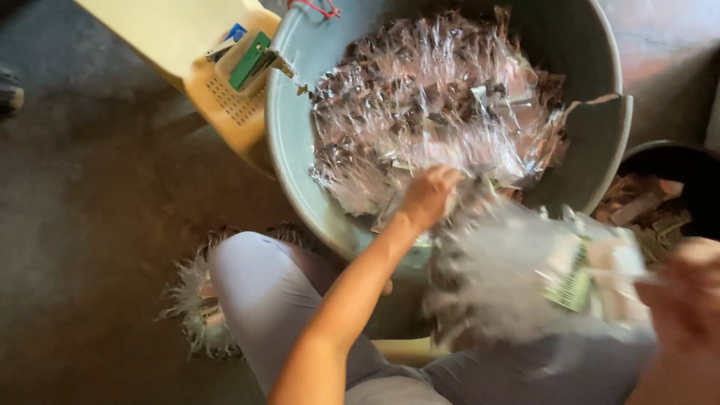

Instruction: Tying rubber bands around the tops of small plastic bags to seal them

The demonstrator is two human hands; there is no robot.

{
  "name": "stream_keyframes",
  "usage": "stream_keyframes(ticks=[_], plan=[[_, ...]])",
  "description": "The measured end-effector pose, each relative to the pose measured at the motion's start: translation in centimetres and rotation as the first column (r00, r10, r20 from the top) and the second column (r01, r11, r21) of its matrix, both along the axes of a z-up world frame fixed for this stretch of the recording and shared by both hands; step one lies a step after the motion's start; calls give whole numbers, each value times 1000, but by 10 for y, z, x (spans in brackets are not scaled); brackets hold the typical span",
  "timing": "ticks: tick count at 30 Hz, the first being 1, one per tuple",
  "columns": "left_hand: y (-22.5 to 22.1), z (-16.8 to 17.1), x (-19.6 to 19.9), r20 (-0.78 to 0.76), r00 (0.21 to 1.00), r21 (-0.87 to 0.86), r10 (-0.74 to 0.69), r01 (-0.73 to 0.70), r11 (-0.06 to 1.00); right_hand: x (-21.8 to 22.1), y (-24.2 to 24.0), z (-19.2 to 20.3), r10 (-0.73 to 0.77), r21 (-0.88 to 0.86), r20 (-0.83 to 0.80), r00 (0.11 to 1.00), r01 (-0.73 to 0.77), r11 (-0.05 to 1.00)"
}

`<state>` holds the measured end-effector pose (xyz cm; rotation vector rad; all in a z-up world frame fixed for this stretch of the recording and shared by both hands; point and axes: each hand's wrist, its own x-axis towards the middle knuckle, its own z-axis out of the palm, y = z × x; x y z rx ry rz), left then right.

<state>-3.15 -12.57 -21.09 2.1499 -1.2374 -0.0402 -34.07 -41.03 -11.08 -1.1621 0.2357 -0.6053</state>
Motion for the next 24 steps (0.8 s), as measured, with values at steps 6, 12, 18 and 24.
stream_keyframes(ticks=[6, 12, 18, 24], plan=[[-7, -11, 37, 230, 946, 151, 228, -266, 952, 87, 160, 142, -42, -85, -204, 978, 25, 996], [0, 46, 77, 120, 956, 141, 267, -282, 949, 112, 162, 136, 28, -76, -324, 946, -55, 996], [39, 165, 87, -45, 966, -144, 256, -260, 955, 148, 179, 142, -14, -229, -426, 905, -93, 969], [68, 209, 50, -602, 794, -273, -87, -103, 956, 194, 206, 140, -120, -680, -353, 928, -166, 714]])
